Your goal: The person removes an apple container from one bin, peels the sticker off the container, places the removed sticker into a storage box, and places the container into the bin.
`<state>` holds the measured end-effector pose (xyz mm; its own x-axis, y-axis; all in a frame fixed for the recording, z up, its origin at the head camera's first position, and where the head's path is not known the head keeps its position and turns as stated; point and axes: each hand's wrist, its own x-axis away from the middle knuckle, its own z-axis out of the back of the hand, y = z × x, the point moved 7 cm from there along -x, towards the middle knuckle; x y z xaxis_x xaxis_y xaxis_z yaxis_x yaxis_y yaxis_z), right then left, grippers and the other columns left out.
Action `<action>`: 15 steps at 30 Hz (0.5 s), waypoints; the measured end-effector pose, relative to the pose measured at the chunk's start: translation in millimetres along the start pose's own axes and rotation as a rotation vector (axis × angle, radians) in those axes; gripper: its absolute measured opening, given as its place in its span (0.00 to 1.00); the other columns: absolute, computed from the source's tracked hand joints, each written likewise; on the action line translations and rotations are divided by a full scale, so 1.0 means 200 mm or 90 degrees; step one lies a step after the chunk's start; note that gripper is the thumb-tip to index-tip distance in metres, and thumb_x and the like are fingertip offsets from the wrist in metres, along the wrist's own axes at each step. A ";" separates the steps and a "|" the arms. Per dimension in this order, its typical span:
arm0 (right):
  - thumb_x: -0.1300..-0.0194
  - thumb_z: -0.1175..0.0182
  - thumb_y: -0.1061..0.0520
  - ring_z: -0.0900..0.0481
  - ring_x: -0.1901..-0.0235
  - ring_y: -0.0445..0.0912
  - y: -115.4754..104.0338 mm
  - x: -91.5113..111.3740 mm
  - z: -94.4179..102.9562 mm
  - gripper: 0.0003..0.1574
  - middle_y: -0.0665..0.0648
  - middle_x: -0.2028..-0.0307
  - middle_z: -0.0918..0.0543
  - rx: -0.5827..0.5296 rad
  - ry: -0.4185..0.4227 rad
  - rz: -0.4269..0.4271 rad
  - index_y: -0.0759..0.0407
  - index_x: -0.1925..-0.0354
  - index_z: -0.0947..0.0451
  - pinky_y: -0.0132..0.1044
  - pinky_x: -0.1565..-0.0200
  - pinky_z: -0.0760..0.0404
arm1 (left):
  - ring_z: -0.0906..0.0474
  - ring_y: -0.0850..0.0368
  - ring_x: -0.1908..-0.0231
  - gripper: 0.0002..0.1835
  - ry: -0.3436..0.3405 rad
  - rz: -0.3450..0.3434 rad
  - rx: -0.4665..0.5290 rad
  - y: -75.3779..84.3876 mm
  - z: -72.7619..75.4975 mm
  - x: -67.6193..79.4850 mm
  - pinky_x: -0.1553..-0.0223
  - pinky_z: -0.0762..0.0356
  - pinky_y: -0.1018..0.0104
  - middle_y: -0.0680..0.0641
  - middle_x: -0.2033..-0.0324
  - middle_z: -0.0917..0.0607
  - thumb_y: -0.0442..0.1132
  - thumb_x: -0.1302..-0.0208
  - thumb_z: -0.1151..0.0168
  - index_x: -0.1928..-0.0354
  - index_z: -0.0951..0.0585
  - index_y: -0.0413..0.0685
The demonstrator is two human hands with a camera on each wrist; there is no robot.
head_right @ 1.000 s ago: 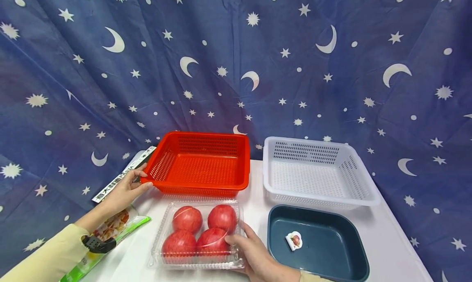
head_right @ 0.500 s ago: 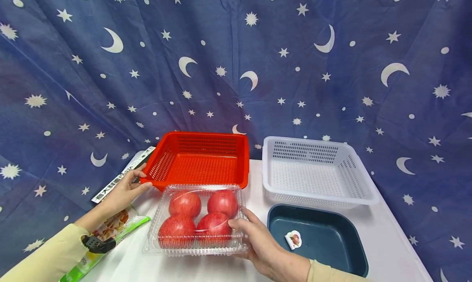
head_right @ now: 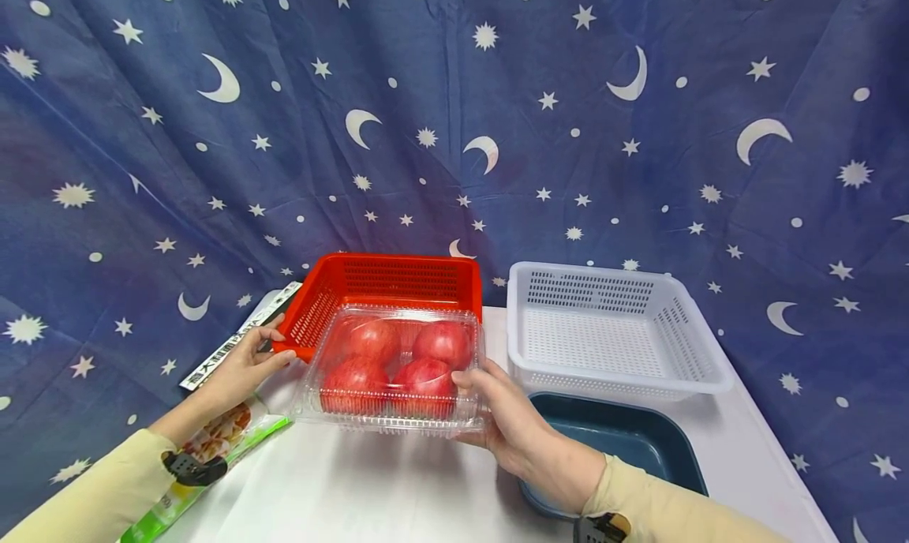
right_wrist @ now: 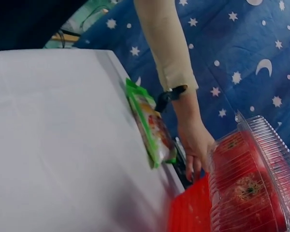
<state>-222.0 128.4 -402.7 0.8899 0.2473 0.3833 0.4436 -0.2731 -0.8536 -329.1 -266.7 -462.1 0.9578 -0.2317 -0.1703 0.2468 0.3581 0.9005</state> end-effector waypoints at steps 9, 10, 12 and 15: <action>0.32 0.40 0.53 0.22 0.46 0.57 -0.11 -0.13 0.01 0.41 0.67 0.37 0.29 -0.012 0.009 0.035 0.52 0.26 0.42 0.56 0.48 0.17 | 0.20 0.33 0.43 0.21 0.001 0.000 0.016 0.01 0.00 0.01 0.50 0.22 0.75 0.37 0.20 0.53 0.39 0.27 0.35 0.48 0.36 0.36; 0.32 0.40 0.53 0.22 0.47 0.57 -0.12 -0.15 0.01 0.40 0.67 0.38 0.29 -0.014 0.010 0.036 0.53 0.26 0.42 0.55 0.48 0.17 | 0.21 0.34 0.43 0.21 0.001 0.002 0.017 0.01 0.00 0.01 0.50 0.22 0.75 0.37 0.20 0.53 0.40 0.27 0.35 0.48 0.36 0.36; 0.32 0.41 0.53 0.22 0.47 0.56 -0.14 -0.18 0.02 0.39 0.67 0.38 0.29 -0.019 0.012 0.038 0.54 0.27 0.43 0.55 0.48 0.17 | 0.21 0.34 0.43 0.21 0.001 0.005 0.016 0.01 0.00 0.01 0.50 0.22 0.75 0.38 0.20 0.53 0.40 0.27 0.35 0.48 0.36 0.37; 0.32 0.41 0.53 0.24 0.47 0.57 -0.16 -0.23 0.03 0.41 0.67 0.38 0.31 -0.026 0.022 0.039 0.52 0.26 0.44 0.56 0.48 0.17 | 0.20 0.36 0.44 0.21 0.004 0.009 0.012 0.01 0.00 0.01 0.50 0.22 0.76 0.39 0.20 0.52 0.41 0.27 0.35 0.48 0.35 0.38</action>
<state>-277.2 131.6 -395.0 0.9184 0.1967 0.3433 0.3914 -0.3245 -0.8611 -326.6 -267.1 -460.7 0.9622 -0.2206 -0.1595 0.2299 0.3445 0.9102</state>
